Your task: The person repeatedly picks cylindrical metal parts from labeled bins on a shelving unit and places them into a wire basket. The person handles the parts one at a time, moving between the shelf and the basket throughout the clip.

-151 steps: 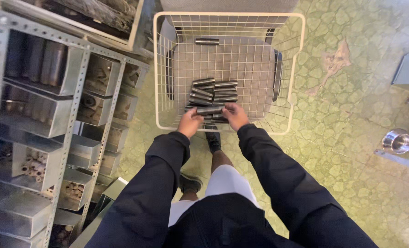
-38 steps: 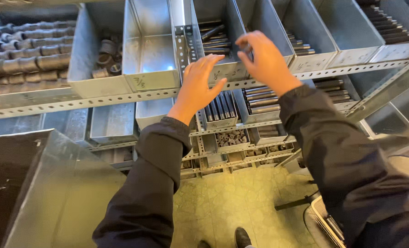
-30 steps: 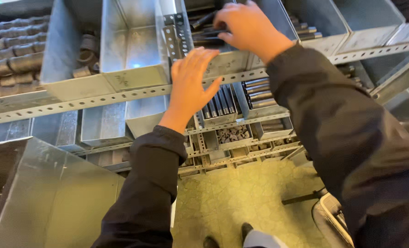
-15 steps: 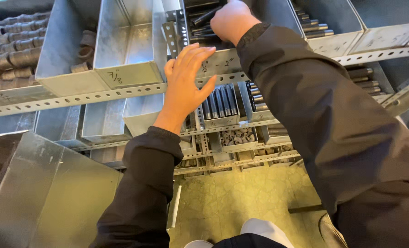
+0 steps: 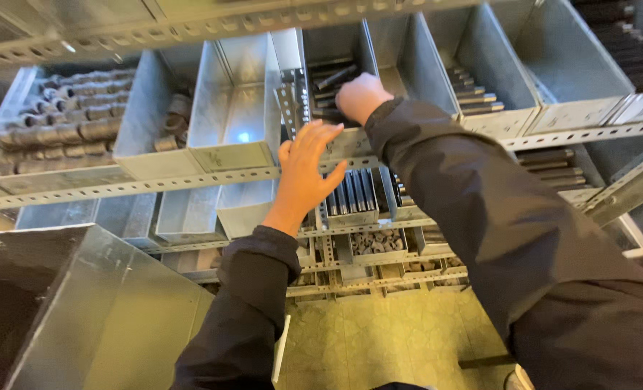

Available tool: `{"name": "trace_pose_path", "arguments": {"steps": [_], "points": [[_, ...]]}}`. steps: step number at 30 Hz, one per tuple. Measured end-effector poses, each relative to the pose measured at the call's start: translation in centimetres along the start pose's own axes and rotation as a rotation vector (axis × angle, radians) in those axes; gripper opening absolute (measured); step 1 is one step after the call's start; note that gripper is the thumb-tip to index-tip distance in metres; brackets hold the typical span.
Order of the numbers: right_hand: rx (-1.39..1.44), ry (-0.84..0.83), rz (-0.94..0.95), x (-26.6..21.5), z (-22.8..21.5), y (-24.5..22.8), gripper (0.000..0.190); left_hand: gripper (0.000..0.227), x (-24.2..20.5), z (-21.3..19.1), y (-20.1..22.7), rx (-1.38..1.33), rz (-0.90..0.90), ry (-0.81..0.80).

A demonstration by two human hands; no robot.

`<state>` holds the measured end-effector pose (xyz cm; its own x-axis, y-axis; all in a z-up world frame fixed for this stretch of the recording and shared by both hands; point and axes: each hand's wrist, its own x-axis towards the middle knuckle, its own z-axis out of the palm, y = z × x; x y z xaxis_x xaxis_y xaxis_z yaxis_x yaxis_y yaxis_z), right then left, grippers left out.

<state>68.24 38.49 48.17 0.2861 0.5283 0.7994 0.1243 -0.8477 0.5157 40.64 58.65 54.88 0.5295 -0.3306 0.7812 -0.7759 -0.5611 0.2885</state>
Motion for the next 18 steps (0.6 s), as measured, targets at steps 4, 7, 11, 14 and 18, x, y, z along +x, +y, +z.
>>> {"name": "trace_pose_path", "arguments": {"steps": [4,7,11,14,18], "points": [[0.132,-0.675,-0.197,4.4,-6.7,3.1,0.019,0.060,0.2,-0.8,0.2,-0.006,-0.036,-0.060],[0.120,-0.573,-0.128,6.3,-11.7,5.0,0.012,0.060,0.3,-1.2,0.4,-0.043,-0.067,-0.097],[0.168,-0.567,-0.019,6.3,-17.1,7.5,0.030,0.061,0.5,-2.1,1.4,-0.024,-0.066,-0.140],[0.180,-0.481,0.050,6.1,-21.7,9.2,0.036,0.054,1.3,-3.1,2.6,-0.081,-0.108,-0.136],[0.415,-0.517,0.209,5.5,-28.9,10.2,0.028,0.054,2.2,-3.0,3.5,-0.123,-0.300,-0.007]]}}
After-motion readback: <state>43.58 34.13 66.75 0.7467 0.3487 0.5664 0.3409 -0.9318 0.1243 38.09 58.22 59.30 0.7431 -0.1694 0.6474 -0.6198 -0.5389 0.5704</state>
